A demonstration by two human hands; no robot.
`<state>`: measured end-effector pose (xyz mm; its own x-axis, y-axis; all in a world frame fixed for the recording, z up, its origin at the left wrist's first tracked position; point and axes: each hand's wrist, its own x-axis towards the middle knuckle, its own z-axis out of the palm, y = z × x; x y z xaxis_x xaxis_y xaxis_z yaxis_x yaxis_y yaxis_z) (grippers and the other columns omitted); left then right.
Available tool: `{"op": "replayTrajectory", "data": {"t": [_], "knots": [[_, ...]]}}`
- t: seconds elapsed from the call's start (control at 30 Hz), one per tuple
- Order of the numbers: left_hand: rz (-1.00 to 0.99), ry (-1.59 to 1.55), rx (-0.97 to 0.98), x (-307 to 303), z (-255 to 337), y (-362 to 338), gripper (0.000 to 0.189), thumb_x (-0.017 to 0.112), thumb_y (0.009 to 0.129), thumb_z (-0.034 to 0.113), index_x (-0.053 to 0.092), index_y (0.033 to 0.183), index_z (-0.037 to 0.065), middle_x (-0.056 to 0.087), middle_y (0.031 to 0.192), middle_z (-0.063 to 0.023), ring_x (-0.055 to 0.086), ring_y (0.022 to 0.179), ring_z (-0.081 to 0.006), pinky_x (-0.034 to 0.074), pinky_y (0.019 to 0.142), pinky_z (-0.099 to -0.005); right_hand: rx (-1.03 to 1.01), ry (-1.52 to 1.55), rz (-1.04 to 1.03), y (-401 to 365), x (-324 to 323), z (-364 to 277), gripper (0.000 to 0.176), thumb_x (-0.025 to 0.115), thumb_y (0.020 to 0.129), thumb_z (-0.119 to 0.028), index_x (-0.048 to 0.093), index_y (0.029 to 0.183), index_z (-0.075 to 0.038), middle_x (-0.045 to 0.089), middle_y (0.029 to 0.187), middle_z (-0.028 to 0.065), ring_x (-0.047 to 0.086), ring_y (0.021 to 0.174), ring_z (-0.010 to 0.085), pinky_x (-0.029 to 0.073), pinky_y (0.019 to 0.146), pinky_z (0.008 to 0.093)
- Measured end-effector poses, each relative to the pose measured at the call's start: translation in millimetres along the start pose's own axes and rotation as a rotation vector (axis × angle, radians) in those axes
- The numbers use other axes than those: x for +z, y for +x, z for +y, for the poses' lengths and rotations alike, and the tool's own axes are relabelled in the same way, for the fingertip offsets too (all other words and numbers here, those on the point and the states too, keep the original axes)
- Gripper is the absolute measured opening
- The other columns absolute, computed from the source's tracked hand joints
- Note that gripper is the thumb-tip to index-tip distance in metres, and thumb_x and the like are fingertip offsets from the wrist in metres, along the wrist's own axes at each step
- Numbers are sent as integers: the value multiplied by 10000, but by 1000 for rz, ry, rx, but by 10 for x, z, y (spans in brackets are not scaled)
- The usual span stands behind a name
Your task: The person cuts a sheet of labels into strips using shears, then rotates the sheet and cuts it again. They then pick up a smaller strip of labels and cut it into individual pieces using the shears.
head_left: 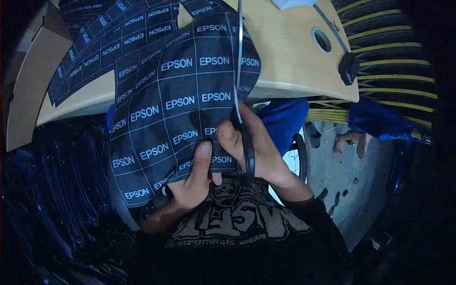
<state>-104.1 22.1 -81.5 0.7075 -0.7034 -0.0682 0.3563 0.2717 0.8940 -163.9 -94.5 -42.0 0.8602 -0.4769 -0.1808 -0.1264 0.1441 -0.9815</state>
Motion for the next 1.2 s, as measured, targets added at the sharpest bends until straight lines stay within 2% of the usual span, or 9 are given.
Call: {"op": "replayTrajectory", "data": {"t": [0.07,0.33,0.37,0.47,0.5,0.6,0.93,1.03,1.2], "knots": [[13,-10,-13,7,8,0,104,447,909,42,490,972,-29,548,638,-73,483,428,-117,373,372,-223,62,39,-12,0,12,-43,591,576,852,-401,386,1177,55,567,956,116,543,879,151,442,784,273],[136,5,-66,4,90,32,100,458,905,39,485,974,-27,565,666,-87,486,423,-113,378,357,-223,-96,64,-30,-19,69,-5,570,564,864,-372,366,1186,55,552,975,123,543,885,143,457,739,268],[137,4,-65,-8,81,33,100,458,905,39,485,974,-27,565,666,-87,486,423,-113,378,357,-223,-20,96,-66,-48,55,-41,580,566,861,-378,363,1190,55,553,984,124,543,896,152,456,754,274],[90,-4,-23,-13,65,29,97,462,904,41,488,969,-26,566,669,-87,490,427,-115,380,360,-222,99,28,-53,-72,44,-52,585,568,859,-378,362,1198,51,551,1003,135,540,938,173,451,785,291],[105,-11,-39,17,80,27,96,462,905,43,489,967,-25,564,665,-85,491,427,-116,381,362,-222,-23,45,-25,-53,62,9,591,569,858,-383,366,1204,51,545,1030,153,531,985,201,436,826,316],[95,-39,-42,-3,47,0,90,465,905,46,493,959,-21,562,666,-83,491,428,-120,385,367,-223,-21,12,3,-43,47,7,606,569,855,-396,372,1205,57,537,1051,173,526,1010,219,426,851,332],[41,-83,44,9,-10,-15,82,469,895,19,486,964,-22,553,666,-83,500,436,-123,396,353,-231,-8,65,11,-24,43,-24,591,565,857,-403,404,1189,59,543,1052,149,518,985,196,417,851,310],[125,-37,-16,26,6,-33,82,466,897,20,487,964,-22,550,663,-80,499,434,-119,387,354,-227,2,39,2,-4,36,-5,617,567,850,-424,398,1189,64,550,1035,142,524,964,189,418,845,303],[22,-13,61,-25,-12,-13,83,463,902,32,487,959,-23,546,647,-82,490,424,-116,375,355,-222,-28,14,3,-22,21,-30,619,574,845,-421,394,1193,58,553,1029,149,530,973,202,417,852,312]]}}
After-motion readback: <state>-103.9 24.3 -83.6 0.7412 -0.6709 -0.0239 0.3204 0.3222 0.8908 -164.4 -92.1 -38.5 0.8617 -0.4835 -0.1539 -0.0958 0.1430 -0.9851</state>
